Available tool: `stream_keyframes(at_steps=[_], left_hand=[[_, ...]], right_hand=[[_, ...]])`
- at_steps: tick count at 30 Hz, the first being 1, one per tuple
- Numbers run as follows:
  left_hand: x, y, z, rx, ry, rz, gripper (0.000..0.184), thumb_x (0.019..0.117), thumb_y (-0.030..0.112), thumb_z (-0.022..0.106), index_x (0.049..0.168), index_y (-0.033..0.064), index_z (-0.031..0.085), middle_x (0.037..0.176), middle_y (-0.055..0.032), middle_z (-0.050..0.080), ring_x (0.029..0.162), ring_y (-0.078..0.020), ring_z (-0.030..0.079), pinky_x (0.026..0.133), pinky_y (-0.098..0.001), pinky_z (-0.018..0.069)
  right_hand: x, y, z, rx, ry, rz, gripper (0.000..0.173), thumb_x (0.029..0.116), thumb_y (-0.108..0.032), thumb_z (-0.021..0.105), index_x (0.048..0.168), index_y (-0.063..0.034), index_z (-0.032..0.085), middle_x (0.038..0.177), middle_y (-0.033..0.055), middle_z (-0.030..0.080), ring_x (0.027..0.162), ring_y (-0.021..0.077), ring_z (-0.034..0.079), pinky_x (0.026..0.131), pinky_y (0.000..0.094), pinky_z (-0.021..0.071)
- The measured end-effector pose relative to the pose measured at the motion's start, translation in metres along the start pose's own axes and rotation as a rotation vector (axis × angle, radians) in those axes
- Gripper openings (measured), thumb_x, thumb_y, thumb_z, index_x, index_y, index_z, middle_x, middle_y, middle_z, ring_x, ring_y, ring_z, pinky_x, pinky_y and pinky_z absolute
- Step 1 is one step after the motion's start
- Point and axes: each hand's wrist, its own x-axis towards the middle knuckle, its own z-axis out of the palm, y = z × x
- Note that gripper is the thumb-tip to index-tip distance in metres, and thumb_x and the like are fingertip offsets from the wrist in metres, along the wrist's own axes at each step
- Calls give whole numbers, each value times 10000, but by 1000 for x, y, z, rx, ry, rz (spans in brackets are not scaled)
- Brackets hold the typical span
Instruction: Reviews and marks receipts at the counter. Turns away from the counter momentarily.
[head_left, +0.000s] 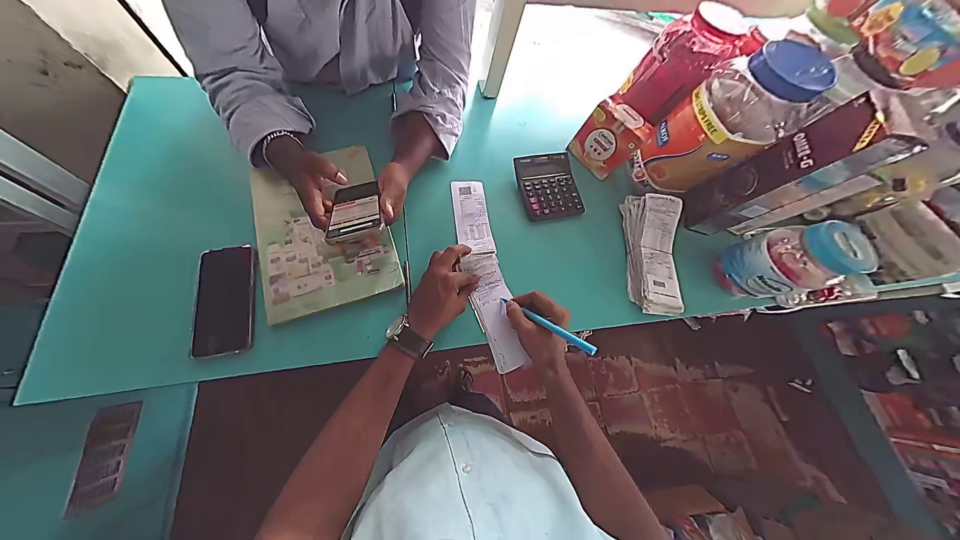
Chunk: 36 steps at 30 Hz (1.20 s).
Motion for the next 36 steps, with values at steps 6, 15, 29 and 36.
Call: stream_keyframes(at_steps=[6, 15, 29, 36], left_hand=[[-1, 0, 1, -3, 2, 11, 97, 910, 162, 749, 938, 109, 826, 1392, -163, 599, 1232, -329, 571, 1057, -465, 470], [-1, -1, 1, -7, 6, 20, 100, 915, 156, 745, 944, 102, 824, 1391, -168, 596, 1227, -328, 574, 1057, -466, 472], [0, 0, 1, -21, -2, 4, 120, 932, 174, 725, 955, 115, 826, 1406, -162, 588, 1235, -322, 569, 1052, -463, 475], [-1, -1, 2, -32, 6, 8, 116, 922, 146, 720, 948, 105, 825, 1401, -165, 594, 1264, -322, 561, 1081, -470, 455]], right_hand=[[-1, 2, 1, -42, 0, -26, 86, 811, -54, 671, 730, -29, 688, 635, -13, 632, 552, -9, 557, 517, 159, 457], [0, 2, 2, -48, 18, 3, 79, 828, -57, 679, 757, -30, 702, 652, -12, 650, 568, -9, 574, 529, 163, 475], [0, -3, -3, 165, 149, 78, 65, 859, 6, 647, 808, -20, 680, 669, -16, 654, 549, 35, 589, 513, 207, 507], [-9, -13, -4, 124, -78, -91, 68, 857, -38, 656, 824, 5, 696, 723, 9, 688, 591, 21, 618, 534, 196, 529]])
